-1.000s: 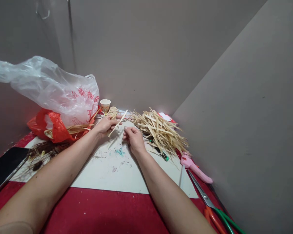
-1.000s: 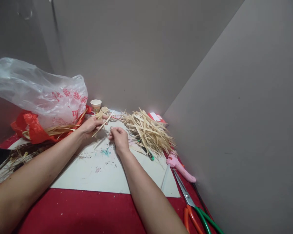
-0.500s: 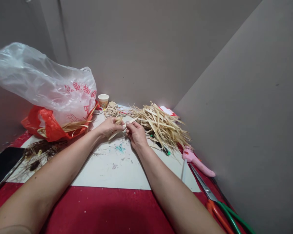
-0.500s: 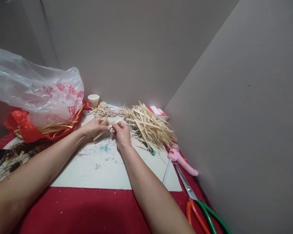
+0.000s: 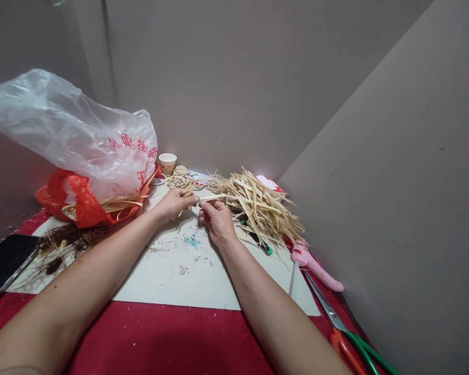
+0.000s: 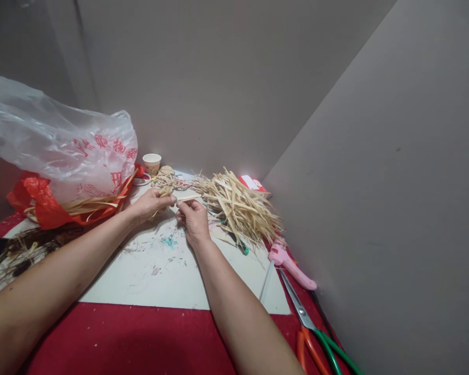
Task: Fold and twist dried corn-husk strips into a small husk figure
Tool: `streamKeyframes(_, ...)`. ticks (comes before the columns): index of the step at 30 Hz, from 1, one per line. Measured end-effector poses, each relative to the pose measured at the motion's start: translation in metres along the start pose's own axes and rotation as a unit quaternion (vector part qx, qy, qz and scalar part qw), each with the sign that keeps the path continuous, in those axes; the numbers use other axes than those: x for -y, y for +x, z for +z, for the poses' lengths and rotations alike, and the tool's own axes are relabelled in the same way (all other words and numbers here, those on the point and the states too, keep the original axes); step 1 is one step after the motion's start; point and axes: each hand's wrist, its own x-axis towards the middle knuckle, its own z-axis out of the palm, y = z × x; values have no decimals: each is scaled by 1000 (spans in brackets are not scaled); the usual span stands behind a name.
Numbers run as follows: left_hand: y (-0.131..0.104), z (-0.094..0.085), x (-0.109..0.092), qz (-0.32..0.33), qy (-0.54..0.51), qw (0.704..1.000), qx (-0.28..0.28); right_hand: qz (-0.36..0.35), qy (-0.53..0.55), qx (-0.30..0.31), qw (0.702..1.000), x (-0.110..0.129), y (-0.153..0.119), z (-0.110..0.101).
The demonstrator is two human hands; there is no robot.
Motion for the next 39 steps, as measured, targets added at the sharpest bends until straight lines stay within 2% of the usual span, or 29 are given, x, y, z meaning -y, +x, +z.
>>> streamKeyframes(6, -4, 0, -9, -18, 11, 1000, 6, 3, -15, -3, 1000, 3, -3, 1)
streamKeyframes(16, -2, -10, -11, -31, 57, 997, 49, 13, -88, 43, 995, 1, -3, -2)
streamKeyframes(22, -3, -6, -11, -13, 31, 998, 61, -15, -124, 27, 992, 1, -3, -1)
streamKeyframes(26, -5, -2, -10, -23, 7, 998, 55, -38, -164, 2, 986, 2, -5, 2)
streamKeyframes(30, -6, 0, -15, -48, -33, 997, 58, -43, -137, -5, 990, 5, -8, 6)
streamKeyframes(34, -6, -2, -21, -68, -59, 993, 70, -12, -62, 38, 997, 12, -9, 5)
streamKeyframes(39, -4, -8, -23, -76, -63, 993, 70, -9, -59, 63, 996, 15, -8, 1)
